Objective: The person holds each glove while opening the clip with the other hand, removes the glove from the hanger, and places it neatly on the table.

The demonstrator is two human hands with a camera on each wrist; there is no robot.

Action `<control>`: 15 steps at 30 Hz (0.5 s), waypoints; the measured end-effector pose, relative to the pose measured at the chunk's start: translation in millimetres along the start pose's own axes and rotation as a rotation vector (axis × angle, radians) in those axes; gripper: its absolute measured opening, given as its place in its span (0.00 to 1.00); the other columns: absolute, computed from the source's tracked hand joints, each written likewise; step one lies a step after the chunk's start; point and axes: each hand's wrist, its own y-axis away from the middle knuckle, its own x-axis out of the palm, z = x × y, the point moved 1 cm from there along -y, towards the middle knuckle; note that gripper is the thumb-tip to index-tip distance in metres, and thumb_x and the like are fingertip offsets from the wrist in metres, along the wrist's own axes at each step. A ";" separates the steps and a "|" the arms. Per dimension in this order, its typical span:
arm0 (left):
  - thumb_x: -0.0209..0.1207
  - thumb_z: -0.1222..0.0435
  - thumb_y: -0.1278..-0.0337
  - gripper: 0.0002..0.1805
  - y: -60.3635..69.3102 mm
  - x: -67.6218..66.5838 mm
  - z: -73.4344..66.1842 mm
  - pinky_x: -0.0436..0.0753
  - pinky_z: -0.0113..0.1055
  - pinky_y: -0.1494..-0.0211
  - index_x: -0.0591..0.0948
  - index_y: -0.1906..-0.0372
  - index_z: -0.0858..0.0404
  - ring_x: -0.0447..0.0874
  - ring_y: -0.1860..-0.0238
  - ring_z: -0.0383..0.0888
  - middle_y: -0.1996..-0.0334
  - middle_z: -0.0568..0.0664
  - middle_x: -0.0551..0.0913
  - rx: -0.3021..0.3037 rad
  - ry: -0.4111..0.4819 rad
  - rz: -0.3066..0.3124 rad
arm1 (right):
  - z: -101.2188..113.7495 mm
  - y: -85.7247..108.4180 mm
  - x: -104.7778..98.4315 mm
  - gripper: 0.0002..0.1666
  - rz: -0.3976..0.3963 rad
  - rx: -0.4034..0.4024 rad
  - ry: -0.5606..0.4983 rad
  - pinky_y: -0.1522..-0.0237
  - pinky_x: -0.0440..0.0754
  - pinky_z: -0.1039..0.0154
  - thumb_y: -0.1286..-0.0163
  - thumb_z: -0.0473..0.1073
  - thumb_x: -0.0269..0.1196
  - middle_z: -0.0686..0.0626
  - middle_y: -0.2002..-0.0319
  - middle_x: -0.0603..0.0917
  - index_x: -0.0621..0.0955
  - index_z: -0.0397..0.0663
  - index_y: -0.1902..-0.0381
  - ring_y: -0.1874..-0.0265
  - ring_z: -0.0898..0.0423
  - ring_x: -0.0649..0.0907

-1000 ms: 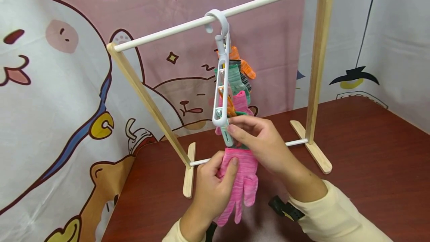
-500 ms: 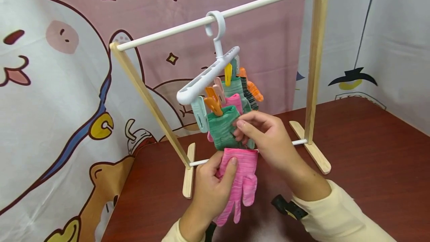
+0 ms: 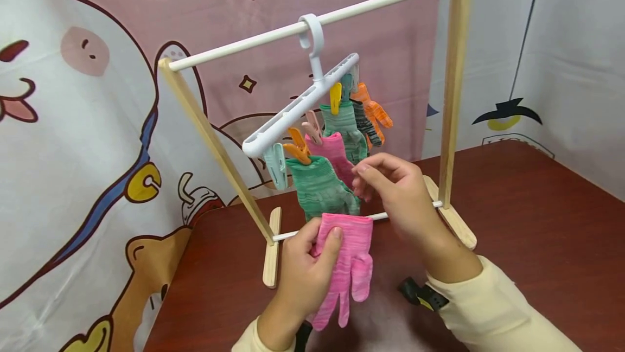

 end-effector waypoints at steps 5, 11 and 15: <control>0.58 0.72 0.35 0.08 -0.1 -0.6 -1.4 0.59 0.21 0.83 0.77 0.72 0.62 0.58 0.79 0.28 0.85 0.46 0.62 0.003 0.026 0.000 | -2.2 -1.8 -11.4 0.08 -0.022 0.009 0.056 0.71 0.80 0.65 0.26 0.39 0.60 0.54 0.75 0.85 0.84 0.45 0.65 0.76 0.57 0.83; 0.59 0.72 0.35 0.10 0.4 -0.7 -2.8 0.59 0.21 0.83 0.76 0.73 0.62 0.57 0.80 0.27 0.85 0.46 0.61 0.019 0.027 -0.005 | -10.8 -6.1 -35.0 0.07 -0.068 0.025 0.087 0.71 0.81 0.66 0.27 0.41 0.61 0.55 0.74 0.85 0.84 0.48 0.66 0.74 0.59 0.84; 0.59 0.72 0.36 0.09 0.3 -1.1 -3.9 0.58 0.20 0.83 0.76 0.73 0.62 0.57 0.80 0.27 0.85 0.46 0.61 0.028 0.024 -0.013 | -15.4 -9.6 -54.5 0.07 -0.121 0.019 0.104 0.73 0.81 0.68 0.27 0.42 0.63 0.56 0.75 0.86 0.84 0.46 0.66 0.75 0.61 0.84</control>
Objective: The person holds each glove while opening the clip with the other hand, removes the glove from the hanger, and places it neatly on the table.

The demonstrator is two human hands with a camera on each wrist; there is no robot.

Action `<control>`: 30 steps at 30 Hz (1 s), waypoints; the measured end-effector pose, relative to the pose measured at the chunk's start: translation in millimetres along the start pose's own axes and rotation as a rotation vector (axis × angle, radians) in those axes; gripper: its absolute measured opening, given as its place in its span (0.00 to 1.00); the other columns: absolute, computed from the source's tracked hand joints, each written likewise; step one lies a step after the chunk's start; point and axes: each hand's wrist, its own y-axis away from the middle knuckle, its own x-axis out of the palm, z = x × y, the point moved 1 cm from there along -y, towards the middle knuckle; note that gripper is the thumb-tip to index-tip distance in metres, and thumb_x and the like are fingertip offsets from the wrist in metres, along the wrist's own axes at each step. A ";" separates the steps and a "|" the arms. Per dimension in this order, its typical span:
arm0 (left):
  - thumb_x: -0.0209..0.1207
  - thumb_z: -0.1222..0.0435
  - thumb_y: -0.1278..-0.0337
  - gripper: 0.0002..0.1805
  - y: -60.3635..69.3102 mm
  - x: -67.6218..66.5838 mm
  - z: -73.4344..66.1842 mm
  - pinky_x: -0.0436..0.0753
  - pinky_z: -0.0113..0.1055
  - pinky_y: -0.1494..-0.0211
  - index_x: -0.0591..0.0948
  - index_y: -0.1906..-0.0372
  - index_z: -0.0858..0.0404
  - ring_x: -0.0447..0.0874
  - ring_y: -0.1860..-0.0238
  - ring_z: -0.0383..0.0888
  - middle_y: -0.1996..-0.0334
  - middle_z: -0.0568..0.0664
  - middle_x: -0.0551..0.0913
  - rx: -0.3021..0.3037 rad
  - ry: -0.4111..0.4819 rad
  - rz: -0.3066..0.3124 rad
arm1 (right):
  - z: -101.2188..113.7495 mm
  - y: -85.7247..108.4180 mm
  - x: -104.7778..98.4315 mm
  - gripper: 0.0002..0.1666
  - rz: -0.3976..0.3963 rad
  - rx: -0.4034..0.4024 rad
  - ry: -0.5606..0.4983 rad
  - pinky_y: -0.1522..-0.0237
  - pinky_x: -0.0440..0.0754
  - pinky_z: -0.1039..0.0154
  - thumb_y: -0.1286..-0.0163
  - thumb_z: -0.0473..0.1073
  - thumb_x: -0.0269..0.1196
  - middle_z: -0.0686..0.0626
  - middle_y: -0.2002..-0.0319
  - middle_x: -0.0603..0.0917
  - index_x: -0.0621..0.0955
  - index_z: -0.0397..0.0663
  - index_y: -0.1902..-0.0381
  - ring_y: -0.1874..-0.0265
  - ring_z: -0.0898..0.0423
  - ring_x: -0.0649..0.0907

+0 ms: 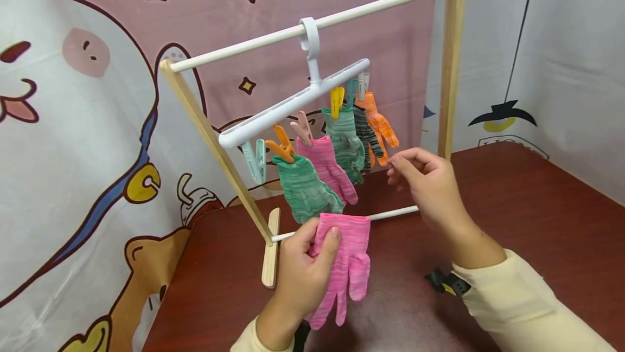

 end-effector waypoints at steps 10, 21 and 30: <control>0.59 0.72 0.36 0.10 0.5 0.4 0.6 0.59 0.20 0.83 0.75 0.73 0.62 0.58 0.79 0.27 0.85 0.46 0.62 0.001 -0.012 0.001 | -19.0 -16.6 -31.3 0.06 -0.208 -0.028 0.223 0.76 0.78 0.73 0.30 0.43 0.65 0.59 0.78 0.82 0.82 0.47 0.66 0.80 0.64 0.82; 0.59 0.72 0.36 0.08 0.3 1.2 0.9 0.59 0.19 0.83 0.77 0.71 0.61 0.58 0.80 0.27 0.85 0.45 0.62 0.008 -0.024 0.008 | -51.1 -38.1 -66.4 0.14 -0.479 -0.039 0.384 0.63 0.71 0.72 0.37 0.39 0.68 0.61 0.65 0.72 0.75 0.53 0.57 0.65 0.65 0.73; 0.59 0.72 0.36 0.10 0.4 2.1 0.7 0.59 0.19 0.82 0.75 0.73 0.61 0.57 0.79 0.27 0.85 0.46 0.62 0.013 -0.010 0.011 | -65.2 -43.9 -88.2 0.35 -0.302 0.110 0.600 0.63 0.72 0.77 0.32 0.51 0.63 0.45 0.47 0.79 0.70 0.47 0.30 0.58 0.65 0.77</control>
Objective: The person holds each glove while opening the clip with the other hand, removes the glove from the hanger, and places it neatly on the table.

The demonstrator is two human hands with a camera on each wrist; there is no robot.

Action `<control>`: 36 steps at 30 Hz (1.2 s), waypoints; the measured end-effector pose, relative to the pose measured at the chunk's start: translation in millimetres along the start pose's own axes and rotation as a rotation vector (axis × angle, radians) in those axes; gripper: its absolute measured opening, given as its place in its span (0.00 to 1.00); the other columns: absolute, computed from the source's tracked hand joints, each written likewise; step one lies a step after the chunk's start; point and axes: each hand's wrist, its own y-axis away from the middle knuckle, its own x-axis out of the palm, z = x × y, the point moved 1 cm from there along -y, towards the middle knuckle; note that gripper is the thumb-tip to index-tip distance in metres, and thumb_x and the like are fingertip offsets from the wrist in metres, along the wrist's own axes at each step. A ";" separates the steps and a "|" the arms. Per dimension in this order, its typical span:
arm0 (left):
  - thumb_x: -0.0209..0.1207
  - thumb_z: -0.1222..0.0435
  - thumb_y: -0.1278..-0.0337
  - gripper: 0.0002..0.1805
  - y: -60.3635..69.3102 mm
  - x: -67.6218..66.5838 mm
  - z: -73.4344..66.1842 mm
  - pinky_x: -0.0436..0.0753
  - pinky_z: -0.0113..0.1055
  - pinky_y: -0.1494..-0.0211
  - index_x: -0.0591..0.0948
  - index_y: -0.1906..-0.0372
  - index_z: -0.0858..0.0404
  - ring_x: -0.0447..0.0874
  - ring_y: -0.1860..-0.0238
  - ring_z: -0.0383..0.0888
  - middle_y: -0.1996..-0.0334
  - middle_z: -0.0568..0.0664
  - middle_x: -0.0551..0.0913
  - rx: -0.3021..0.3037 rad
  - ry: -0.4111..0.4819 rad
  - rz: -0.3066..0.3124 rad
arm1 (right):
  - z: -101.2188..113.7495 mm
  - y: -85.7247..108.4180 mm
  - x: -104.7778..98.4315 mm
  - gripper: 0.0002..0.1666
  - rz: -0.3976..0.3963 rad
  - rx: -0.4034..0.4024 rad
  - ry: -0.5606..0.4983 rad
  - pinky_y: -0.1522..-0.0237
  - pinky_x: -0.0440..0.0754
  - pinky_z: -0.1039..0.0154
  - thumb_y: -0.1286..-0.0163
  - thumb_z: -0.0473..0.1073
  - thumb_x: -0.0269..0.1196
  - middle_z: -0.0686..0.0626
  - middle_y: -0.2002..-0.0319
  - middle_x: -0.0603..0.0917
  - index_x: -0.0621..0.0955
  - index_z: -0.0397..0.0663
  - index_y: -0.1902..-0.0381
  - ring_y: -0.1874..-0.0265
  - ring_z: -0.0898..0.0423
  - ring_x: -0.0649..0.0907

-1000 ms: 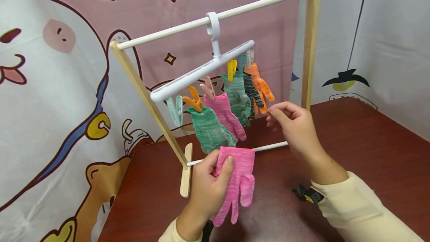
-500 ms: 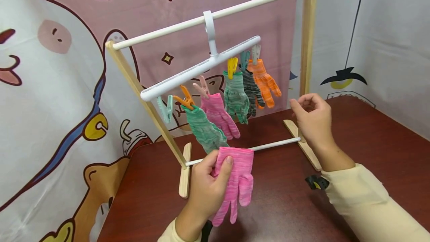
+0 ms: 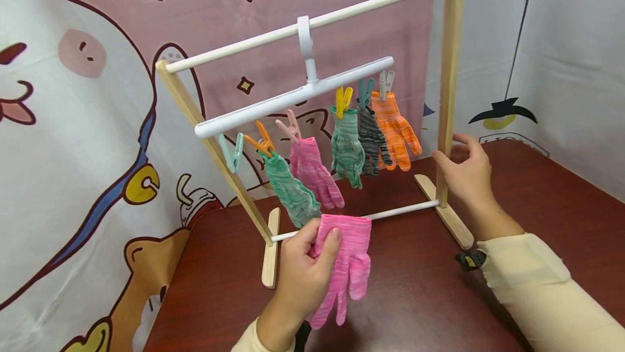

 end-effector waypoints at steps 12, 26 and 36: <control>0.59 0.72 0.36 0.08 0.0 0.2 3.0 0.59 0.19 0.82 0.77 0.71 0.61 0.57 0.80 0.26 0.85 0.45 0.62 0.006 -0.017 0.005 | -25.7 -8.9 3.6 0.23 0.070 -0.197 0.239 0.69 0.76 0.63 0.27 0.53 0.58 0.33 0.61 0.87 0.82 0.38 0.50 0.65 0.40 0.85; 0.59 0.72 0.36 0.07 -0.9 -1.7 2.5 0.60 0.18 0.82 0.79 0.70 0.61 0.58 0.80 0.27 0.86 0.45 0.64 -0.004 -0.038 0.000 | -36.0 -3.7 14.4 0.21 0.000 -0.203 0.199 0.80 0.72 0.73 0.25 0.50 0.57 0.34 0.71 0.86 0.82 0.35 0.60 0.80 0.62 0.76; 0.60 0.71 0.36 0.06 -0.5 -1.1 6.7 0.60 0.18 0.82 0.78 0.70 0.62 0.60 0.80 0.28 0.85 0.46 0.65 -0.006 -0.042 0.005 | -35.3 -7.7 3.7 0.22 0.009 -0.329 0.432 0.86 0.62 0.56 0.26 0.52 0.58 0.39 0.81 0.82 0.82 0.40 0.72 0.84 0.43 0.77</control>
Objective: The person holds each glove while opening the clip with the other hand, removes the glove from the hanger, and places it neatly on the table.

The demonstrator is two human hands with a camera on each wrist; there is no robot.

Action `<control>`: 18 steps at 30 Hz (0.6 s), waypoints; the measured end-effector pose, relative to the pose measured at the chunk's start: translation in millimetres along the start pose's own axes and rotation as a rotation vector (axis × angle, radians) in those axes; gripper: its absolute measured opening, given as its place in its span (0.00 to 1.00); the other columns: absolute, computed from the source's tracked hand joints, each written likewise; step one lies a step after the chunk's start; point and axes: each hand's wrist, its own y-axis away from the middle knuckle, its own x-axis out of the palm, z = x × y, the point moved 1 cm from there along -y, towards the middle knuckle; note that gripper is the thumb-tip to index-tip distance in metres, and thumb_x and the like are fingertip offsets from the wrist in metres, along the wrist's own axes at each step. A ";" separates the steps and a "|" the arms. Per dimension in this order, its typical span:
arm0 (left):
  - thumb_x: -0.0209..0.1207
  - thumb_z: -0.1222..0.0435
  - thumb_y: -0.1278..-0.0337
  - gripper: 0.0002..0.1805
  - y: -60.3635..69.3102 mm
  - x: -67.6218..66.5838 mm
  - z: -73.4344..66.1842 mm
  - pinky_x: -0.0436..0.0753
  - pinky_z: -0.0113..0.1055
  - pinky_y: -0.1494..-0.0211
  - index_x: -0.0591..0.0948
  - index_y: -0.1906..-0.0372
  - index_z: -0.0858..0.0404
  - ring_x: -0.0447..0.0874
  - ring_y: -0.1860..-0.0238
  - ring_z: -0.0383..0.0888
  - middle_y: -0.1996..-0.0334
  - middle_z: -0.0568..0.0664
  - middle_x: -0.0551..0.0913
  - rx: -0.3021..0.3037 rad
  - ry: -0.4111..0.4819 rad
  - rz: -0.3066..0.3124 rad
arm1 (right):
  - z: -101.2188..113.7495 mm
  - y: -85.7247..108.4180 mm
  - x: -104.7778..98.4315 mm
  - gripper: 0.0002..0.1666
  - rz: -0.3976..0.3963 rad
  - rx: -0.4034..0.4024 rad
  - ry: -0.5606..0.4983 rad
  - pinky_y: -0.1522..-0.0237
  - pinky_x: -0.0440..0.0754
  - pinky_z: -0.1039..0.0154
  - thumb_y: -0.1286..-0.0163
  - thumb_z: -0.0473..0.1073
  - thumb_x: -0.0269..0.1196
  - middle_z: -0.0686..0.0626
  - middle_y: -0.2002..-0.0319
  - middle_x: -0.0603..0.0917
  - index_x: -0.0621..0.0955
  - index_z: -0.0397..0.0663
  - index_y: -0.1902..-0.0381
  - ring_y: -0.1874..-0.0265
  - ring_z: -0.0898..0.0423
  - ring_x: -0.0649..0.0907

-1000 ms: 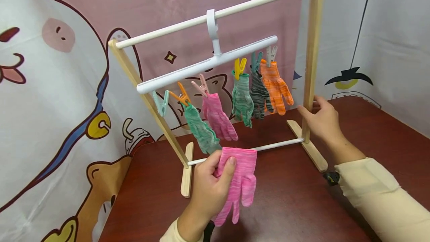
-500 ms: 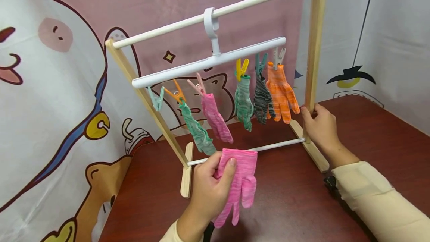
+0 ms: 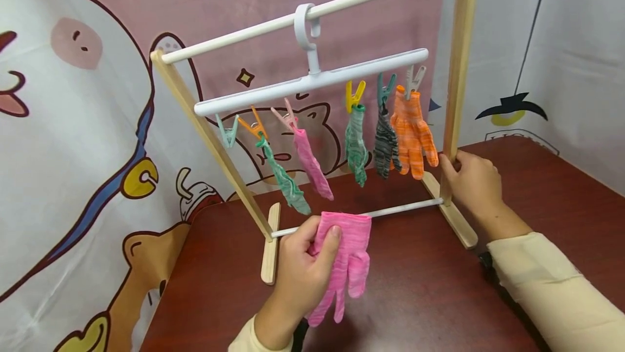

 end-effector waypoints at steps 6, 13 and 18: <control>0.60 0.71 0.36 0.07 1.1 2.7 -1.4 0.60 0.18 0.82 0.78 0.71 0.61 0.59 0.80 0.27 0.85 0.46 0.64 -0.015 0.015 0.009 | -2.6 -0.6 -2.3 0.19 -0.015 -0.031 0.026 0.85 0.67 0.45 0.27 0.50 0.59 0.37 0.78 0.83 0.82 0.40 0.70 0.81 0.36 0.79; 0.59 0.71 0.35 0.08 3.2 4.5 -3.0 0.61 0.20 0.84 0.78 0.71 0.61 0.59 0.80 0.27 0.85 0.46 0.64 -0.057 0.038 0.034 | -4.9 2.2 0.5 0.17 -0.022 -0.025 0.015 0.85 0.66 0.48 0.27 0.50 0.61 0.38 0.76 0.84 0.83 0.40 0.67 0.81 0.39 0.79; 0.60 0.69 0.34 0.07 4.4 -6.0 3.5 0.61 0.21 0.84 0.78 0.70 0.60 0.60 0.81 0.27 0.85 0.44 0.65 -0.101 -0.025 0.057 | -4.4 3.1 0.8 0.19 -0.020 -0.013 0.002 0.86 0.64 0.53 0.27 0.51 0.60 0.38 0.77 0.83 0.83 0.40 0.68 0.82 0.41 0.78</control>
